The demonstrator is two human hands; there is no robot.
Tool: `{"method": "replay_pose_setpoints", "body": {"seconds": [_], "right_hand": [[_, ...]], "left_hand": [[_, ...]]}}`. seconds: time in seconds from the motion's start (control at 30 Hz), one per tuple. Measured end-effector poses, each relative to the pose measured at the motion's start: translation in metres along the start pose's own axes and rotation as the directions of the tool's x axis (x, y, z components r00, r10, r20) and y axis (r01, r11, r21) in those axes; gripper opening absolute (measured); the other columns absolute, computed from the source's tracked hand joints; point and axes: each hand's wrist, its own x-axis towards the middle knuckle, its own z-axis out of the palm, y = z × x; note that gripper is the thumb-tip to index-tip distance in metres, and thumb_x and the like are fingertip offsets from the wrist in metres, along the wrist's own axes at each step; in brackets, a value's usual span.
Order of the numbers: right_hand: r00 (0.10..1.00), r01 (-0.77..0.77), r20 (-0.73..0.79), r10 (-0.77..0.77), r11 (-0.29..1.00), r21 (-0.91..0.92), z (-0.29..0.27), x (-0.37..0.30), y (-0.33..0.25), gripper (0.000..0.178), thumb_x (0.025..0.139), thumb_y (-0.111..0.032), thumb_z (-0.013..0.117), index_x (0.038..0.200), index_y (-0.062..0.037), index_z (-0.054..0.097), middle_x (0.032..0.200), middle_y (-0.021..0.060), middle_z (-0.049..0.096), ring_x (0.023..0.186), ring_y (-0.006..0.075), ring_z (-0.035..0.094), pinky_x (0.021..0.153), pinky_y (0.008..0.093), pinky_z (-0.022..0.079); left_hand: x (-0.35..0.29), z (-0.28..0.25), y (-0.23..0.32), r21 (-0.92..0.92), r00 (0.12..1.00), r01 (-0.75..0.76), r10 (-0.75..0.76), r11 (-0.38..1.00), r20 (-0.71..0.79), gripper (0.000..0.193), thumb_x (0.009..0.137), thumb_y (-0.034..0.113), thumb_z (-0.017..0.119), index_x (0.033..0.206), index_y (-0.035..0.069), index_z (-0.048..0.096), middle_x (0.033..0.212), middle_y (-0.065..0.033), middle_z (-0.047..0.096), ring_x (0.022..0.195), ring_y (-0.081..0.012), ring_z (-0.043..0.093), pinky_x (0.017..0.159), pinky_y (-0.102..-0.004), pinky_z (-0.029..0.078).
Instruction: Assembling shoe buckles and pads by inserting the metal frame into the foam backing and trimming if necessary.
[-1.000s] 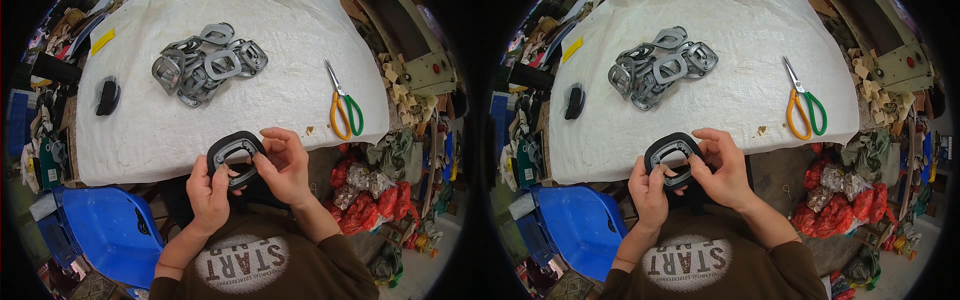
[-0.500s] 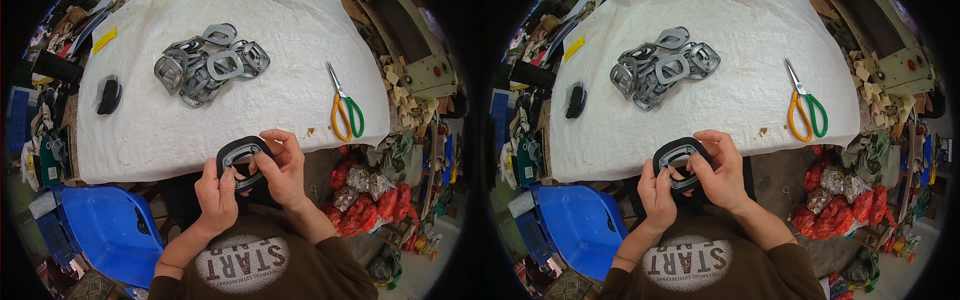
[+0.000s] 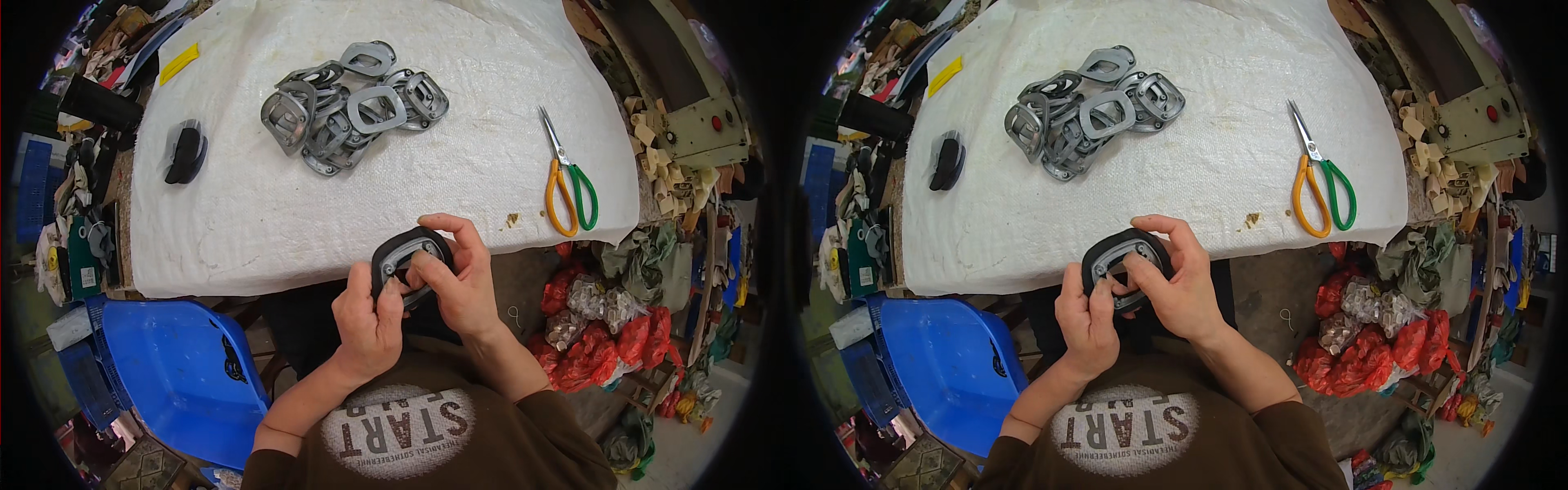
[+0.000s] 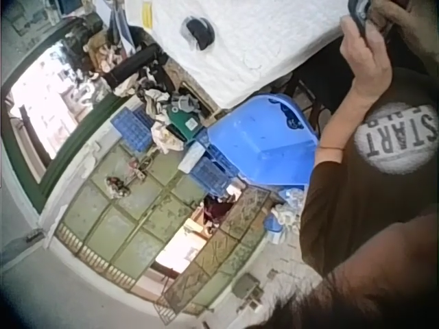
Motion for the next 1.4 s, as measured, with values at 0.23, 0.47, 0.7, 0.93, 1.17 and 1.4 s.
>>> {"method": "replay_pose_setpoints", "body": {"seconds": [0.23, 0.47, 0.7, 0.93, 1.17, 1.4], "right_hand": [[0.999, 0.029, -0.023, -0.027, 0.996, 0.083, -0.005, 0.004, 0.009, 0.036, 0.082, 0.000, 0.057, 0.115, -0.0008, 0.041, 0.075, 0.0058, 0.057, 0.067, 0.0073, 0.053, 0.058, 0.0224, 0.045], [0.999, 0.002, -0.033, -0.008, 0.987, -0.161, 0.000, 0.003, 0.000, 0.046, 0.077, -0.001, 0.064, 0.116, -0.0018, 0.041, 0.086, 0.0068, 0.058, 0.073, 0.0072, 0.054, 0.063, 0.0210, 0.046], [0.996, 0.032, -0.082, -0.042, 0.992, -0.118, 0.000, 0.002, 0.005, 0.043, 0.079, 0.002, 0.058, 0.118, -0.0017, 0.039, 0.083, 0.0070, 0.059, 0.069, 0.0087, 0.056, 0.060, 0.0218, 0.046], [0.996, 0.083, -0.023, -0.089, 0.977, -0.195, -0.002, 0.006, 0.006, 0.045, 0.079, -0.002, 0.061, 0.118, -0.0013, 0.040, 0.090, 0.0075, 0.058, 0.075, 0.0083, 0.055, 0.064, 0.0223, 0.047], [1.000, -0.004, -0.018, 0.000, 0.982, -0.187, 0.000, 0.003, -0.004, 0.050, 0.076, 0.003, 0.062, 0.120, -0.0028, 0.039, 0.096, 0.0106, 0.058, 0.080, 0.0105, 0.057, 0.069, 0.0227, 0.048], [0.997, 0.068, -0.017, -0.074, 0.966, -0.250, 0.003, 0.001, 0.004, 0.047, 0.077, -0.003, 0.063, 0.119, -0.0030, 0.042, 0.090, 0.0063, 0.055, 0.074, 0.0068, 0.051, 0.066, 0.0216, 0.045]], "left_hand": [[-0.001, 0.001, -0.008, 0.145, 0.996, -0.088, 0.089, 0.985, 0.001, 0.013, 0.090, 0.009, 0.043, 0.084, -0.002, 0.045, 0.065, -0.0073, 0.059, 0.053, -0.0098, 0.056, 0.049, -0.0228, 0.045], [0.002, 0.002, -0.007, 0.162, 0.986, -0.166, 0.169, 0.973, -0.002, 0.013, 0.090, 0.009, 0.043, 0.084, -0.002, 0.047, 0.069, -0.0096, 0.062, 0.056, -0.0113, 0.059, 0.050, -0.0237, 0.046], [-0.001, 0.002, -0.008, 0.136, 0.994, -0.104, 0.105, 0.985, 0.002, 0.012, 0.090, 0.008, 0.043, 0.085, -0.002, 0.047, 0.069, -0.0091, 0.061, 0.056, -0.0102, 0.058, 0.049, -0.0234, 0.046], [0.003, -0.001, -0.005, 0.084, 1.000, -0.005, 0.004, 0.996, 0.015, 0.010, 0.089, 0.006, 0.045, 0.083, -0.001, 0.045, 0.062, -0.0081, 0.056, 0.051, -0.0126, 0.056, 0.046, -0.0253, 0.043], [0.000, -0.001, -0.003, 0.078, 0.999, 0.012, -0.016, 0.997, 0.050, 0.013, 0.091, 0.009, 0.042, 0.084, -0.001, 0.045, 0.068, -0.0094, 0.061, 0.056, -0.0107, 0.058, 0.049, -0.0236, 0.045], [0.002, 0.000, -0.004, 0.152, 0.994, -0.111, 0.112, 0.982, 0.004, 0.006, 0.086, 0.003, 0.048, 0.082, 0.000, 0.045, 0.059, -0.0121, 0.049, 0.049, -0.0239, 0.052, 0.045, -0.0329, 0.039]]}}
